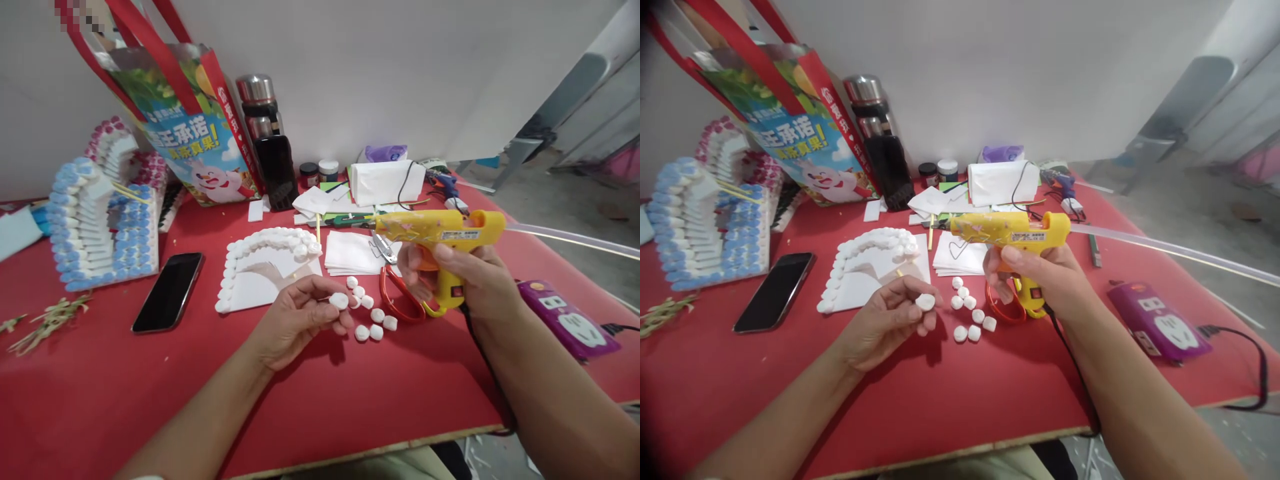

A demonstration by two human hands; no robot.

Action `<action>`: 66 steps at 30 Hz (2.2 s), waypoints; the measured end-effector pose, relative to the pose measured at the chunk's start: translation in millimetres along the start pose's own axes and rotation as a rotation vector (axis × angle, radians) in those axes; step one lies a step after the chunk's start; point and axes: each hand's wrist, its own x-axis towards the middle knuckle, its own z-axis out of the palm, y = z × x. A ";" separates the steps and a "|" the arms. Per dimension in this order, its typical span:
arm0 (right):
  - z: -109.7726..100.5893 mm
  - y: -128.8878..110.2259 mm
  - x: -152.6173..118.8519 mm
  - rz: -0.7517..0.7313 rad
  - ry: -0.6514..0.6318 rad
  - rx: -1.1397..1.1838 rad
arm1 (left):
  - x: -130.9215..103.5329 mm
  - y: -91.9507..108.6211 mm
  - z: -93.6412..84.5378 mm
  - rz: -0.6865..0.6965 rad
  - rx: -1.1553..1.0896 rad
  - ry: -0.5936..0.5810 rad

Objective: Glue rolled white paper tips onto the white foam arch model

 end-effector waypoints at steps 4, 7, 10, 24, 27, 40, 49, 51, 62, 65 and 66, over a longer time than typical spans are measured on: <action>2.3 3.4 2.6 0.008 0.006 -0.020 | -1.6 0.0 0.4 0.005 -0.081 0.030; 3.0 8.3 4.4 0.006 -0.028 0.001 | -0.6 0.2 -1.7 -0.030 -0.148 0.055; 3.6 11.9 4.4 0.020 -0.059 0.033 | 0.0 0.4 -2.9 -0.063 -0.208 0.062; -0.3 22.9 8.4 0.003 -0.068 0.082 | -0.4 -7.4 2.9 0.149 0.299 0.041; 0.0 22.8 8.6 0.006 -0.066 0.096 | -1.6 -8.1 7.5 0.318 0.598 0.043; -0.8 23.1 7.9 0.005 -0.065 0.087 | -3.4 -8.0 7.6 0.481 0.948 0.117; -2.7 24.4 10.3 0.005 -0.103 0.055 | -4.2 -7.8 8.3 0.552 0.997 0.110; -2.4 24.0 10.1 0.005 -0.100 0.050 | -4.5 -7.9 8.5 0.559 0.997 0.110; -0.3 27.4 10.6 -0.015 -0.069 0.064 | -4.3 -9.2 10.2 0.194 0.483 0.057; 0.7 27.5 11.0 -0.006 -0.067 0.064 | -4.3 -11.2 10.5 0.072 0.187 0.056; 0.8 27.1 10.9 -0.001 -0.065 0.061 | -4.1 -11.0 10.7 0.048 0.108 0.065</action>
